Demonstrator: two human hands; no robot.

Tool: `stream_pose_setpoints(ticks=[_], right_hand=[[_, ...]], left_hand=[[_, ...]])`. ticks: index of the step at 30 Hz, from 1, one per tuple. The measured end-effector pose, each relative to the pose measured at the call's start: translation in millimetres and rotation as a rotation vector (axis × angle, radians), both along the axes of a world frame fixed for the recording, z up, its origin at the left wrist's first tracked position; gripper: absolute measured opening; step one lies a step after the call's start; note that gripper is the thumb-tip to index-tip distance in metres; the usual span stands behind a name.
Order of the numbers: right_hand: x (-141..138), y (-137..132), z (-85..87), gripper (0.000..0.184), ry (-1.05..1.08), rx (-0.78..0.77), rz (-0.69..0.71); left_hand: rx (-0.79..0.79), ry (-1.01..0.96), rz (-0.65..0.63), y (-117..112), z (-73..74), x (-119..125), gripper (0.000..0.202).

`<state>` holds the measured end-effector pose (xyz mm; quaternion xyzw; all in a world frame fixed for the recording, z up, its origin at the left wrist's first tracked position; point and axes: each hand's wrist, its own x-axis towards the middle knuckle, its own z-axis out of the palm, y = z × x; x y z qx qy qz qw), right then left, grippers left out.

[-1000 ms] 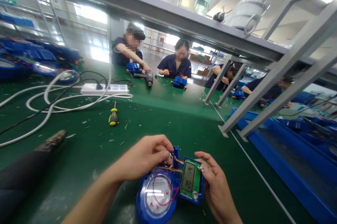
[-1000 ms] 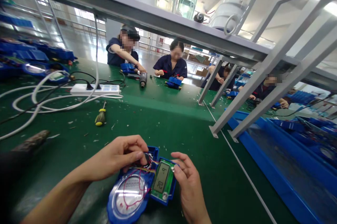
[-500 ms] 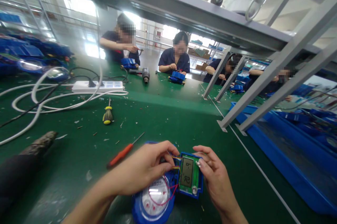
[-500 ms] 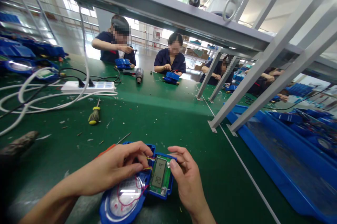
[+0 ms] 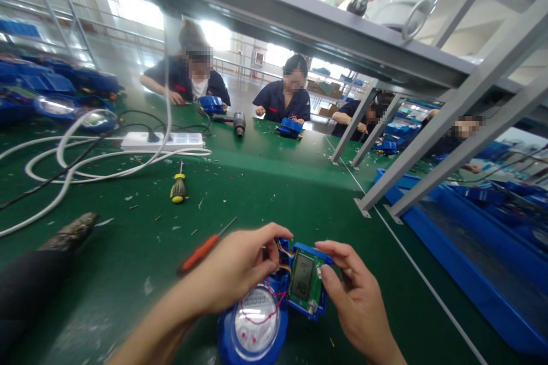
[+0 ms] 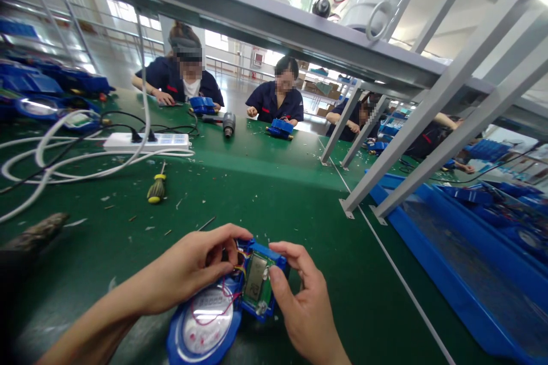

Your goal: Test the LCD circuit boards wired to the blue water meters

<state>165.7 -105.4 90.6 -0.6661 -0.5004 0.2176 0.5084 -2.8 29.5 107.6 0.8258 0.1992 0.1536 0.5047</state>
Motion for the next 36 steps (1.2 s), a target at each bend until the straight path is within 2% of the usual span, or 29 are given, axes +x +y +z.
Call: stream_pose_setpoints(ticks=[3,7,13,18,22,24,28,31,33,36], right_hand=[[-0.2,-2.2,0.9,0.021,-0.006,-0.005,0.007],[1.0,-4.1,1.3,0.02,-0.022,-0.016,-0.003],[2.8,1.0,-0.7,0.025,0.04,-0.047,-0.029],[2.5,4.1,-1.4,0.03,0.081,-0.088,-0.033],[3.9,3.6,-2.8,0.029,0.082,-0.095,-0.027],[4.7,3.2,-3.3,0.029,0.086,-0.093,-0.022],[4.8,2.9,-3.7,0.029,0.098,-0.08,-0.005],[2.6,3.3,-3.3,0.029,0.107,-0.085,0.024],[0.9,3.9,-2.7,0.029,0.108,-0.085,0.028],[-0.2,4.4,-2.2,0.028,0.108,-0.087,0.022]], left_hand=[[0.062,0.018,0.008,0.1,-2.4,-1.7,0.043],[0.067,-0.004,-0.022,1.0,-2.6,-1.6,0.048],[-0.134,-0.061,-0.022,2.7,-0.4,-1.3,0.042],[-0.2,-0.094,-0.023,4.3,-3.0,-1.4,0.033],[-0.234,-0.111,0.028,5.7,-6.5,0.1,0.027],[-0.155,-0.08,0.072,6.4,-5.2,-1.5,0.025],[0.14,-0.006,0.197,8.1,4.7,-9.6,0.024],[0.212,0.04,0.257,10.4,9.2,-12.8,0.025],[0.231,0.087,0.305,12.5,7.5,-12.0,0.025],[0.398,0.088,0.432,15.3,1.6,-9.9,0.028]])
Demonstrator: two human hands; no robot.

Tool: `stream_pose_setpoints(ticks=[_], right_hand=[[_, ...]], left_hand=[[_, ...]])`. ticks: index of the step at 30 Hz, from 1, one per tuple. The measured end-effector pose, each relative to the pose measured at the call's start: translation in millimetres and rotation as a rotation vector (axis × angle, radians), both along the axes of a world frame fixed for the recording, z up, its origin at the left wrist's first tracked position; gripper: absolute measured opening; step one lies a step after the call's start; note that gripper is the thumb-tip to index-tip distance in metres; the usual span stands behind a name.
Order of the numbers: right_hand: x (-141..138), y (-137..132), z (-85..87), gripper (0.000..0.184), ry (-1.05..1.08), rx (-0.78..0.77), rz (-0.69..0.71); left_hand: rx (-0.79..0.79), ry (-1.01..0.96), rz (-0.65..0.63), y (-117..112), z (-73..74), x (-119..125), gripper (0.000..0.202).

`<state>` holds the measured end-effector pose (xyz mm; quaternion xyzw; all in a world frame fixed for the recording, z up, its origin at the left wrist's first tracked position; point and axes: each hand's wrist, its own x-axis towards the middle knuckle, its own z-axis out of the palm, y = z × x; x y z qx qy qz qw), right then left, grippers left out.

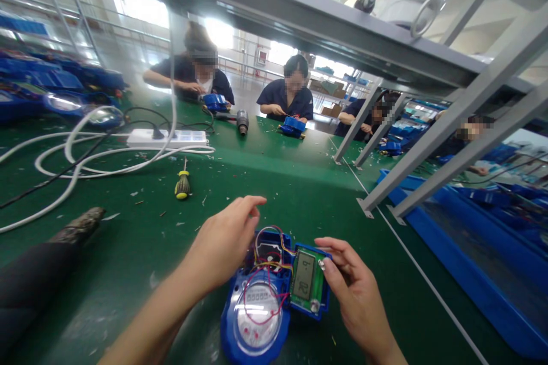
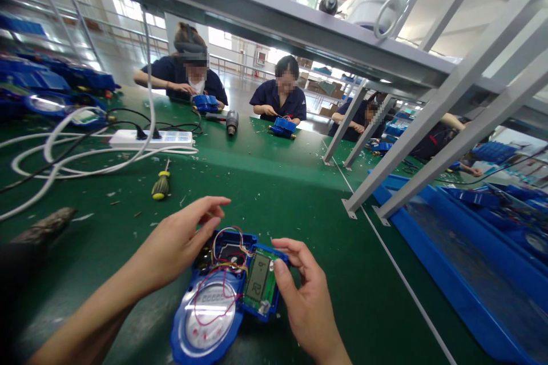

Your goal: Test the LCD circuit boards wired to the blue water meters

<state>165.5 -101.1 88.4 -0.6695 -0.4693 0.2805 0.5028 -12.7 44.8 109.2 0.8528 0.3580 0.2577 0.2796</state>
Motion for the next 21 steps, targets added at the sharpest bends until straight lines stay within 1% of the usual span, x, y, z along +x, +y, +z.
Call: stream_pose_setpoints(ticks=[1,2,3,5,7,10,11,12,15,17,19,21], right_hand=[[0.1,-0.1,-0.1,0.028,0.0,-0.002,-0.002],[0.3,-0.3,-0.3,0.029,0.001,-0.001,-0.005],[0.4,-0.6,-0.6,0.029,0.003,-0.001,-0.008],[0.4,-1.2,-1.2,0.029,0.009,0.005,-0.018],[-0.4,-1.7,-1.4,0.029,0.018,0.01,-0.026],[-2.3,-1.6,-0.9,0.029,0.039,0.016,-0.027],[-3.1,-1.4,-0.5,0.029,0.048,0.016,-0.027],[-3.9,-1.2,0.0,0.028,0.059,0.015,-0.025],[-6.9,-0.9,1.1,0.028,0.096,0.027,-0.04],[-9.1,-0.7,1.0,0.028,0.129,0.04,-0.074],[-10.8,-0.3,-0.5,0.03,0.207,0.046,-0.095],[-11.7,0.4,-3.6,0.033,0.344,0.039,-0.076]], left_hand=[[0.06,-0.029,0.021,0.5,-1.4,0.2,0.029],[0.086,-0.065,0.019,0.6,-2.0,0.0,0.031],[0.065,-0.099,-0.007,0.4,-1.7,-0.5,0.031],[-0.071,-0.128,-0.089,-1.2,1.0,-1.8,0.029],[-0.186,-0.093,-0.176,-3.2,4.8,-3.0,0.029],[-0.267,-0.008,-0.266,-4.2,7.7,-2.7,0.024],[-0.277,0.002,-0.262,-3.5,7.5,-2.1,0.02],[-0.27,-0.004,-0.229,-2.2,7.0,-1.4,0.018],[-0.193,-0.084,-0.046,3.2,4.7,-0.8,0.021],[-0.171,-0.111,0.045,6.3,4.3,-3.1,0.027],[-0.193,-0.08,0.056,7.7,5.7,-7.8,0.038],[-0.204,-0.013,-0.012,7.0,8.7,-13.4,0.046]])
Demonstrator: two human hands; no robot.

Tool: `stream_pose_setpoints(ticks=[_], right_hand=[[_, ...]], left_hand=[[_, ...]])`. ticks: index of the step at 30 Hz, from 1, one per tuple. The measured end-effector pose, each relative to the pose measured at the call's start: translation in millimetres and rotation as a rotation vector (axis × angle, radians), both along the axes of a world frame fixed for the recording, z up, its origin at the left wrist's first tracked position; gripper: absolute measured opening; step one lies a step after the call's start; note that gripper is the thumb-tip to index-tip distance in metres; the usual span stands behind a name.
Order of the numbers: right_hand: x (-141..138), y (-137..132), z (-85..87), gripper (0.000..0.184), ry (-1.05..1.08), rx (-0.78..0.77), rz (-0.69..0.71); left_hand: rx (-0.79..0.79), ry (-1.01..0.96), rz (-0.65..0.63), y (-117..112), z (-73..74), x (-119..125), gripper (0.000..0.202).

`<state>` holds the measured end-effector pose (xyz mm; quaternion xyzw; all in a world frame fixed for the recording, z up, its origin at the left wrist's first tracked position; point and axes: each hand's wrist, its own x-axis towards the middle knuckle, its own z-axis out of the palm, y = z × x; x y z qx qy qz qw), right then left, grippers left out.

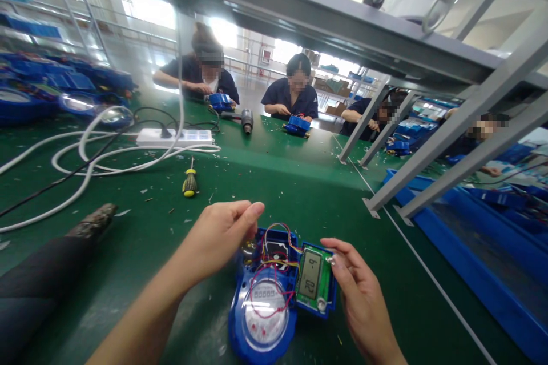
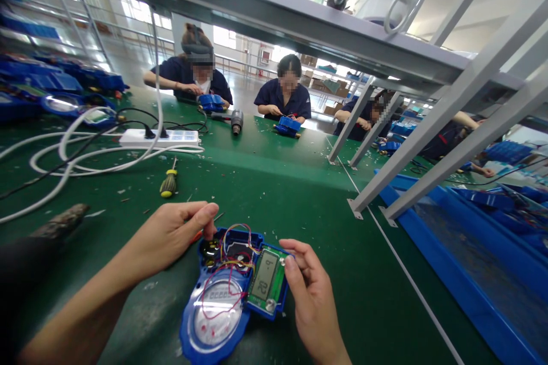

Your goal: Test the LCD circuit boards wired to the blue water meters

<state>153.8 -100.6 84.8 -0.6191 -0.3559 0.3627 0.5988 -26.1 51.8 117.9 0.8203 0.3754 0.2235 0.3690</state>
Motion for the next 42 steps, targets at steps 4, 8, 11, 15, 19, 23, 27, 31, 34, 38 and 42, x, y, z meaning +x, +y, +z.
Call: stream_pose_setpoints(ticks=[4,8,11,15,19,23,27,31,34,38,42], right_hand=[[-0.4,1.9,-7.8,0.031,0.27,0.018,0.021],[-0.9,2.3,-11.1,0.026,0.417,0.049,0.022],[-1.5,1.2,-10.7,0.027,0.444,0.054,0.017],[-3.8,0.7,-7.8,0.033,0.449,0.066,-0.012],[-6.9,3.0,-2.8,0.035,0.527,0.077,-0.03],[-5.8,5.4,-3.0,0.026,0.609,0.048,-0.049],[-2.9,6.3,-6.4,0.023,0.588,0.064,-0.065],[-2.0,8.6,-2.7,0.022,0.526,0.056,-0.07],[-1.7,10.7,1.6,0.026,0.472,0.057,-0.06],[-1.8,11.9,3.5,0.028,0.447,0.056,-0.055],[-3.7,12.1,1.8,0.027,0.465,0.01,-0.027]], left_hand=[[-0.034,0.064,-0.244,-7.8,9.5,-8.3,0.027],[-0.039,0.09,-0.359,-22.1,19.5,-8.4,0.009],[-0.031,0.173,-0.445,-33.0,21.1,-4.5,0.02],[0.091,0.285,-0.472,-42.2,13.0,2.1,0.018],[0.134,0.317,-0.43,-45.8,5.9,9.9,0.01],[0.175,0.306,-0.375,-46.0,4.3,19.8,0.011],[0.183,0.238,-0.363,-41.6,2.6,22.4,0.007],[0.017,0.106,-0.395,-34.6,1.2,16.1,0.008],[-0.222,0.013,-0.419,-29.5,1.8,10.9,0.006],[-0.308,-0.005,-0.365,-23.4,3.9,6.4,0.014],[-0.282,-0.005,-0.33,-19.5,6.2,4.8,0.019]])
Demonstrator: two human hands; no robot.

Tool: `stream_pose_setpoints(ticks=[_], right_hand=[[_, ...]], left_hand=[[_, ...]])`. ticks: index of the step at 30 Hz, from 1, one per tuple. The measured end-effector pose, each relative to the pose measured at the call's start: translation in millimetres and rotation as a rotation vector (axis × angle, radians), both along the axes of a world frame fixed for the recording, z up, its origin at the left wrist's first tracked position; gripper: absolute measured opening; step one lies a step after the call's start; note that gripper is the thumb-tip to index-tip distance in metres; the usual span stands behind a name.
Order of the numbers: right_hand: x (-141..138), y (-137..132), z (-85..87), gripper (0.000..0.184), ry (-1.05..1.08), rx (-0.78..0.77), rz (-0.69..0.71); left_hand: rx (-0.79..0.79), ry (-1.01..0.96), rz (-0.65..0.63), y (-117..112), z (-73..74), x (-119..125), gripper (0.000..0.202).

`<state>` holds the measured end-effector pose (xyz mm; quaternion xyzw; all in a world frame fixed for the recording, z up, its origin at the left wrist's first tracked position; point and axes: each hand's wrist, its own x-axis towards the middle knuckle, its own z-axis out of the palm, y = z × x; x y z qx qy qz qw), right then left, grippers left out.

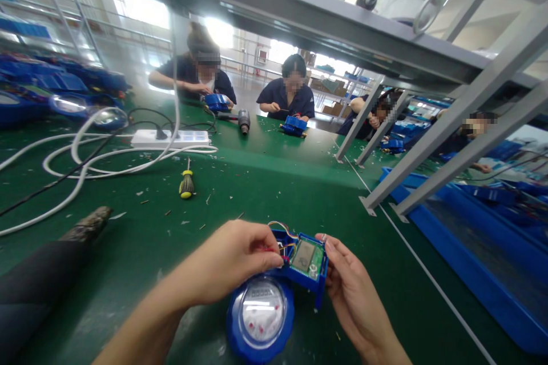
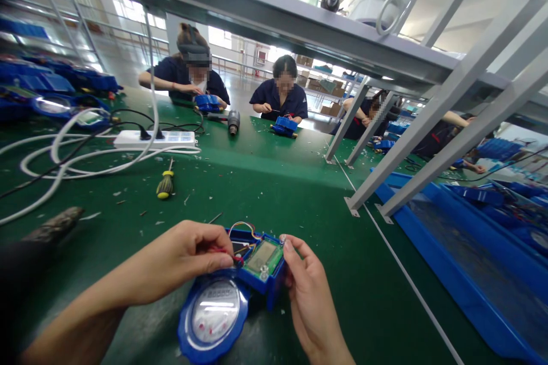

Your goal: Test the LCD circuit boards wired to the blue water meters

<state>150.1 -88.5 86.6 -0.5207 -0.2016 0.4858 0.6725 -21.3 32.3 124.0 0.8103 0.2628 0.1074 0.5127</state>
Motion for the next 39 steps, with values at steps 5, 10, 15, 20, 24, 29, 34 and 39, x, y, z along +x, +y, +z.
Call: stream_pose_setpoints(ticks=[5,10,15,20,24,29,34,39], right_hand=[[-0.8,-3.1,-3.4,0.024,0.087,0.032,0.08],[-2.2,-7.4,-3.9,0.021,0.131,0.033,0.124],[-8.0,-8.2,0.7,0.034,0.066,0.049,0.155],[-10.9,-13.7,4.4,0.047,0.064,0.013,0.237],[-8.1,-19.4,1.4,0.048,0.084,0.006,0.308],[-0.5,-29.1,-11.2,0.05,0.068,0.036,0.361],[0.9,-38.9,-26.5,0.061,0.031,0.083,0.42],[-0.5,-45.5,-27.9,0.061,0.003,0.061,0.407]], left_hand=[[0.215,-0.095,-0.01,1.5,3.1,-2.3,0.011],[0.552,-0.001,-0.012,4.9,0.7,-4.7,0.021],[0.716,0.167,0.112,14.4,-2.0,-13.7,0.014],[0.578,0.204,0.223,25.0,4.4,-34.7,0.037],[0.332,0.246,0.351,18.0,-1.5,-47.9,0.041],[0.078,0.244,0.342,-23.7,-47.7,-53.4,0.044],[-0.096,0.027,0.481,-70.9,-89.3,-40.8,0.065],[-0.164,-0.033,0.582,-88.9,-100.5,-21.5,0.072]])
